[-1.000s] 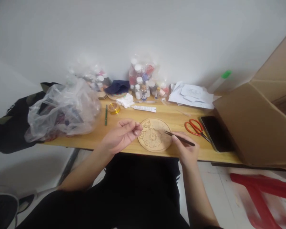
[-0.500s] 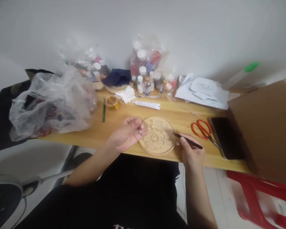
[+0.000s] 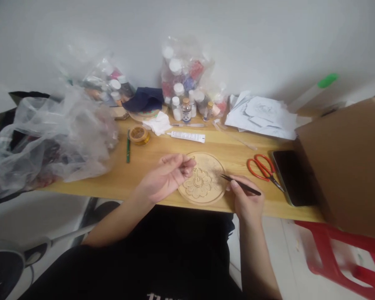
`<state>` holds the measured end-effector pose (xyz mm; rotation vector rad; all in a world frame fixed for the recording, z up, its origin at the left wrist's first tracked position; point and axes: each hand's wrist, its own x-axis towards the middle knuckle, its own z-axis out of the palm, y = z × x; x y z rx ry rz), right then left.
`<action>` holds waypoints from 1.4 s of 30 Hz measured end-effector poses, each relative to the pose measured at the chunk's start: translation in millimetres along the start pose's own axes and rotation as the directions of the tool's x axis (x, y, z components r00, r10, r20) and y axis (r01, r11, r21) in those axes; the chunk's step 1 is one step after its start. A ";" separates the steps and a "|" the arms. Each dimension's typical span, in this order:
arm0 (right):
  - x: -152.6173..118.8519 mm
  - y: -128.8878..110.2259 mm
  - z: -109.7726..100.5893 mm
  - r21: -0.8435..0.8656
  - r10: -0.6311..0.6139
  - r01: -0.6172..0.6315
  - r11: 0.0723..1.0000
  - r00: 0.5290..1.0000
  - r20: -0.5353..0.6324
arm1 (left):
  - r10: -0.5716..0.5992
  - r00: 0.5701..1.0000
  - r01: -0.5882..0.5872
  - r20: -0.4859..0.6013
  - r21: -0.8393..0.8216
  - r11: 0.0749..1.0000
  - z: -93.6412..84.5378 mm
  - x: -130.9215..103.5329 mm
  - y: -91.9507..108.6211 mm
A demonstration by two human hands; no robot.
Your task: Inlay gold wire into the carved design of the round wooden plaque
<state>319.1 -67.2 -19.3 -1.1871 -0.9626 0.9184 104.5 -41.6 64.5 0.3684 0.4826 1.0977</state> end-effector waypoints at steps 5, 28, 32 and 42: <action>-0.2 -1.2 1.5 -0.003 0.009 -0.009 1.000 1.000 -0.011 | -0.014 1.000 0.013 0.017 0.037 0.999 -1.1 0.2 0.7; -1.0 -3.1 -0.6 0.019 0.005 -0.005 1.000 1.000 0.021 | 0.415 0.897 -0.398 0.152 0.684 0.611 10.0 -17.3 10.0; -1.4 -2.9 -0.3 0.014 0.001 -0.001 1.000 1.000 0.015 | 0.240 0.961 -0.274 0.137 0.582 0.766 6.1 -16.5 10.2; -1.9 -3.0 -1.1 0.009 0.006 -0.006 1.000 1.000 0.019 | 0.036 0.988 -0.093 0.148 0.397 0.913 0.3 -13.8 7.8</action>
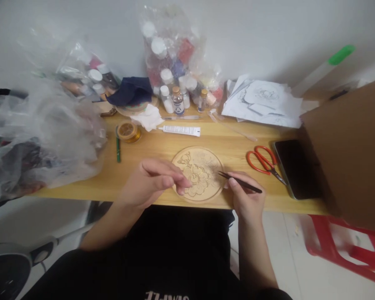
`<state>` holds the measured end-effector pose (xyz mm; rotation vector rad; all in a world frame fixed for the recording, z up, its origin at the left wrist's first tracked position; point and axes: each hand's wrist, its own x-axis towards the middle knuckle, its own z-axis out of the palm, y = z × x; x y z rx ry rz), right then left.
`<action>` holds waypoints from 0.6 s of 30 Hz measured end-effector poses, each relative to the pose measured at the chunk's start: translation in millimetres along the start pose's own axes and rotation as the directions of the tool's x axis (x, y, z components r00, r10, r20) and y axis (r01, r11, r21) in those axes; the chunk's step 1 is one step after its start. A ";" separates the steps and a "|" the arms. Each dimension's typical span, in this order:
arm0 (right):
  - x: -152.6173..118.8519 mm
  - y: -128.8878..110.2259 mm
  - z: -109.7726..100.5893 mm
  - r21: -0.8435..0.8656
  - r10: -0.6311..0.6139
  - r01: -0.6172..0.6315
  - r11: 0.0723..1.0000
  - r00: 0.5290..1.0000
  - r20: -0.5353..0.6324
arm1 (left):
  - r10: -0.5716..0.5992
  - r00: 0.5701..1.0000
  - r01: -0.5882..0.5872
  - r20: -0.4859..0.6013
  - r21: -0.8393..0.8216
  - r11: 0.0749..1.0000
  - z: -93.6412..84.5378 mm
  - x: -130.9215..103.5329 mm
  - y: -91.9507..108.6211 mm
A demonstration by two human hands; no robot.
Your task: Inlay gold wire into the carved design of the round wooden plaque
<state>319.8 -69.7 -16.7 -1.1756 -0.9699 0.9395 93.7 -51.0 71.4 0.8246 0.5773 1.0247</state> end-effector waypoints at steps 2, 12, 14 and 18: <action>0.0 -0.5 0.3 0.000 0.004 -0.004 1.000 1.000 -0.006 | -0.031 1.000 0.031 -0.002 -0.040 0.999 1.9 0.0 0.6; 0.5 -4.0 2.5 -0.043 -0.014 0.014 0.999 1.000 -0.007 | -0.028 0.991 0.011 -0.127 -0.131 0.991 8.5 5.9 -3.8; 0.5 -4.7 3.3 -0.030 -0.015 0.015 0.999 1.000 0.007 | -0.017 0.994 -0.002 -0.108 -0.176 0.984 7.7 6.3 -5.3; 0.7 -5.9 4.8 -0.018 -0.014 0.014 1.000 1.000 -0.014 | -0.054 0.997 0.039 -0.055 -0.243 0.969 6.0 6.4 -7.1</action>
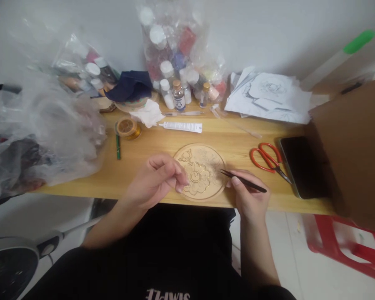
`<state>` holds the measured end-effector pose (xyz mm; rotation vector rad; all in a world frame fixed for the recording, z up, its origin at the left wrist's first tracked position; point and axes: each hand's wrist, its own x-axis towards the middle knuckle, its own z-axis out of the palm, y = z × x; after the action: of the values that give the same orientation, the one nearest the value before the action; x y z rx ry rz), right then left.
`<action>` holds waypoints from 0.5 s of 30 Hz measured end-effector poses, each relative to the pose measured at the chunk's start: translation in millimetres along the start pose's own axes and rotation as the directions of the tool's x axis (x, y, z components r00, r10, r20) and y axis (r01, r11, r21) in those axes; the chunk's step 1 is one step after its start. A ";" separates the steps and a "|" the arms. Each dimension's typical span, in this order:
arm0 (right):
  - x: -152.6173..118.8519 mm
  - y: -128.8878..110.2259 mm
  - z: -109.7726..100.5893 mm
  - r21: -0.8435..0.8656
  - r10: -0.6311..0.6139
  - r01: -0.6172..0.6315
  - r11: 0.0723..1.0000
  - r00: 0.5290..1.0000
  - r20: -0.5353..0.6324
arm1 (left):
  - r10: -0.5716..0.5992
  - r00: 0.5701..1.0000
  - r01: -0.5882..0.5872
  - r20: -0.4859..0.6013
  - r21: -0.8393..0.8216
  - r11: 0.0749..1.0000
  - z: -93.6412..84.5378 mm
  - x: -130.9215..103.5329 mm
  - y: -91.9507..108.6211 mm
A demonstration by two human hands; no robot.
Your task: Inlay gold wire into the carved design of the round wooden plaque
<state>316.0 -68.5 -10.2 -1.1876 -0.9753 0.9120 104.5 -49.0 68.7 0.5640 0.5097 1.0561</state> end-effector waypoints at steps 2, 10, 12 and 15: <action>0.1 -0.2 0.0 0.005 -0.003 0.004 1.000 1.000 -0.004 | -0.040 0.999 0.040 0.014 -0.020 0.999 -0.3 -0.1 0.0; -0.4 1.0 -1.3 -0.001 -0.003 0.003 1.000 1.000 0.004 | -0.035 0.998 0.038 -0.057 0.057 0.998 -10.6 1.2 -1.5; -0.8 1.7 -1.4 0.006 -0.001 0.001 1.000 1.000 0.000 | 0.015 0.993 -0.004 -0.117 0.090 0.996 -19.7 -6.3 2.0; -1.1 2.3 -1.7 -0.009 -0.004 0.004 1.000 1.000 -0.015 | 0.132 0.952 -0.086 -0.275 0.174 0.981 -39.1 -39.0 15.1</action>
<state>317.1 -69.7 -12.7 -1.1982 -0.9706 0.8951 53.9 -71.5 53.9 0.5888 0.8311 1.2179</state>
